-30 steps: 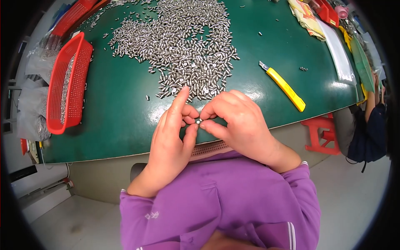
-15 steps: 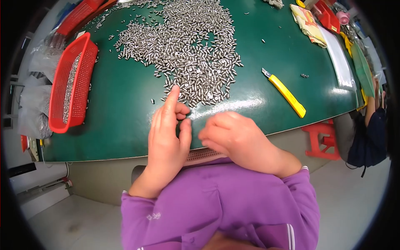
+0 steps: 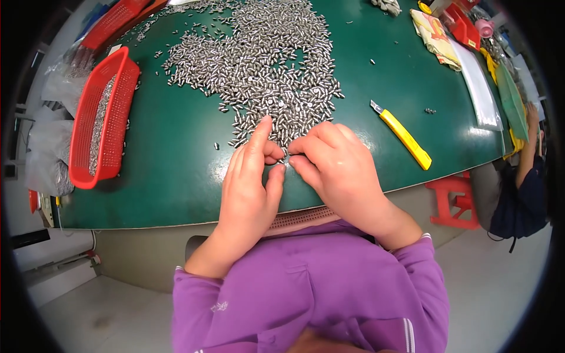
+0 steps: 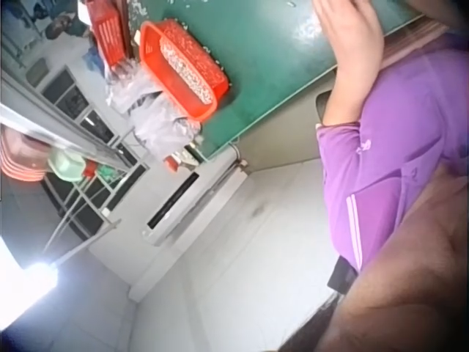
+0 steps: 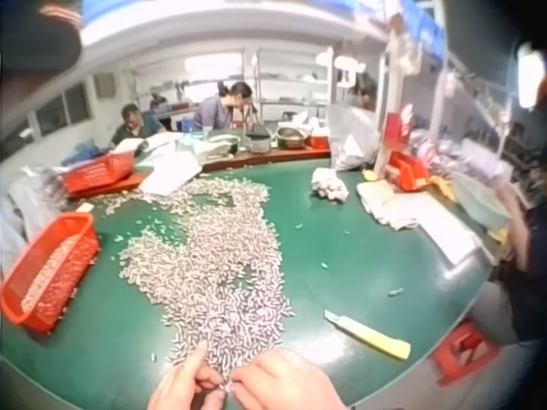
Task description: The recorder picks up small metal components from a pile on a workbench, inspects them individually, and sorts them into a plastic tray.
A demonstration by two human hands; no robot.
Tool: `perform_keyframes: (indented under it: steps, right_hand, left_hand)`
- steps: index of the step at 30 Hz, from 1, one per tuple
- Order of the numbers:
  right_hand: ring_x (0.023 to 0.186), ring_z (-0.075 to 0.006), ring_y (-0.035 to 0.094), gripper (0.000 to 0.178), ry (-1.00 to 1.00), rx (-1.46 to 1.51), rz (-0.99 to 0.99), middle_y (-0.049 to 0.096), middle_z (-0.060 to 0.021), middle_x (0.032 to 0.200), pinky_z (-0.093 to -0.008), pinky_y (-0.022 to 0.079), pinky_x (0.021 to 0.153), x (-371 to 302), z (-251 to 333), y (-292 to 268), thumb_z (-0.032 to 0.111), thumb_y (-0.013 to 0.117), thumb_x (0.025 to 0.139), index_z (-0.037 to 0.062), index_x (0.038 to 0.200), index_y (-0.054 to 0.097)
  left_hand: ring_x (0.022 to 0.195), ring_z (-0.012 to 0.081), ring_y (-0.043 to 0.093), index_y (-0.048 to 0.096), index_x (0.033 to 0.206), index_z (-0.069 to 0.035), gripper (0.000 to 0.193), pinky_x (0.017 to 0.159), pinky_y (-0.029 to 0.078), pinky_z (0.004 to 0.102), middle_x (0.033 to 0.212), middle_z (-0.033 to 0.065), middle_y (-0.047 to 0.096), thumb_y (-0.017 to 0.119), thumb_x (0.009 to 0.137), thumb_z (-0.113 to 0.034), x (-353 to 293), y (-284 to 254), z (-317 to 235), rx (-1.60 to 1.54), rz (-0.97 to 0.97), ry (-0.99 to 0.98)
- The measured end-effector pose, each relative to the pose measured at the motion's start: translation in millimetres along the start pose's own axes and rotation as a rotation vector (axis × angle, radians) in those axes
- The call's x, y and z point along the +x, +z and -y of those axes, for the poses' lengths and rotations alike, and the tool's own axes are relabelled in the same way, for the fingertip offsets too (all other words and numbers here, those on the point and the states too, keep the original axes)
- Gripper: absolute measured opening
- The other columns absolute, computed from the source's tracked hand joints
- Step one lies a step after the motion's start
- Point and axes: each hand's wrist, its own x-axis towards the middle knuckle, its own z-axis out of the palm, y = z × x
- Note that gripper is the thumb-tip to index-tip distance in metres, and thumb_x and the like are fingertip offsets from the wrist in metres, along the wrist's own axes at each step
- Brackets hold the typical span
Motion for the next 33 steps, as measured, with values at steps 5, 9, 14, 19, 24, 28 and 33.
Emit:
perform_keyframes:
  steps: [5, 9, 14, 19, 24, 28, 33]
  right_hand:
    - [0.081, -0.028, 0.058, 0.017, -0.001, 0.043, 0.01, 0.059, -0.0069, 0.087, -0.0398, 0.048, 0.071, 1.6, 0.5, -2.4, 0.005, 0.076, 0.077, 0.0074, 0.092, 0.067]
    - [0.081, -0.0283, 0.055, 0.016, -0.038, 0.027, 0.025, 0.055, -0.0077, 0.088, -0.039, 0.047, 0.071, -6.1, -1.0, -4.9, 0.006, 0.073, 0.078, 0.0063, 0.091, 0.065]
    - [0.081, -0.0281, 0.059, 0.017, 0.016, 0.098, 0.033, 0.06, -0.0067, 0.086, -0.0402, 0.048, 0.069, -11.7, 2.7, -7.9, 0.006, 0.077, 0.077, 0.0075, 0.091, 0.067]
    - [0.082, -0.0296, 0.059, 0.018, 0.001, 0.104, 0.005, 0.06, -0.0078, 0.087, -0.0408, 0.049, 0.071, -7.2, -0.5, -2.8, 0.005, 0.075, 0.078, 0.0064, 0.093, 0.065]
    - [0.083, -0.0313, 0.058, 0.019, 0.004, 0.105, -0.016, 0.059, -0.0095, 0.088, -0.0415, 0.049, 0.072, -3.9, 4.4, -0.6, 0.004, 0.071, 0.08, 0.005, 0.096, 0.063]
    - [0.082, -0.0311, 0.061, 0.019, 0.026, 0.074, 0.036, 0.063, -0.0085, 0.087, -0.0416, 0.05, 0.074, -1.0, 5.4, -4.9, 0.003, 0.073, 0.079, 0.0067, 0.097, 0.066]
    - [0.083, -0.031, 0.061, 0.02, 0.018, 0.093, 0.08, 0.062, -0.0087, 0.088, -0.0417, 0.05, 0.075, -0.8, 3.5, -9.1, 0.002, 0.072, 0.079, 0.0063, 0.097, 0.066]
  left_hand:
    - [0.09, 0.0247, 0.06, 0.039, 0.15, 0.0, 0.077, 0.082, 0.051, 0.0367, 0.099, 0.0102, 0.062, 0.066, 0.079, 0.014, 1.7, 0.2, -0.6, -0.039, -0.022, -0.011]
    - [0.089, 0.0245, 0.06, 0.04, 0.149, 0.0, 0.077, 0.081, 0.051, 0.0368, 0.099, 0.0102, 0.062, 0.067, 0.079, 0.014, 0.4, -1.0, 1.3, -0.028, -0.014, 0.021]
    - [0.086, 0.0245, 0.059, 0.043, 0.147, -0.001, 0.075, 0.079, 0.05, 0.0376, 0.096, 0.0097, 0.062, 0.067, 0.078, 0.014, -0.3, -2.6, -0.2, -0.028, 0.021, 0.023]
    - [0.085, 0.0244, 0.059, 0.044, 0.147, -0.001, 0.073, 0.078, 0.05, 0.0374, 0.094, 0.0086, 0.062, 0.066, 0.078, 0.013, -1.0, -2.4, -2.4, 0.009, -0.012, 0.026]
    - [0.083, 0.0236, 0.058, 0.046, 0.146, -0.001, 0.071, 0.077, 0.049, 0.0365, 0.092, 0.0074, 0.062, 0.066, 0.079, 0.012, 0.0, -4.6, 0.9, 0.034, 0.018, 0.035]
    - [0.082, 0.0229, 0.057, 0.048, 0.144, -0.001, 0.07, 0.076, 0.049, 0.0356, 0.091, 0.0069, 0.062, 0.067, 0.078, 0.012, 0.7, -2.2, -0.2, 0.031, 0.0, 0.027]
    - [0.08, 0.0221, 0.058, 0.047, 0.144, -0.001, 0.07, 0.075, 0.05, 0.0356, 0.091, 0.0074, 0.062, 0.068, 0.079, 0.011, -1.6, -2.5, 0.0, 0.053, -0.029, -0.003]
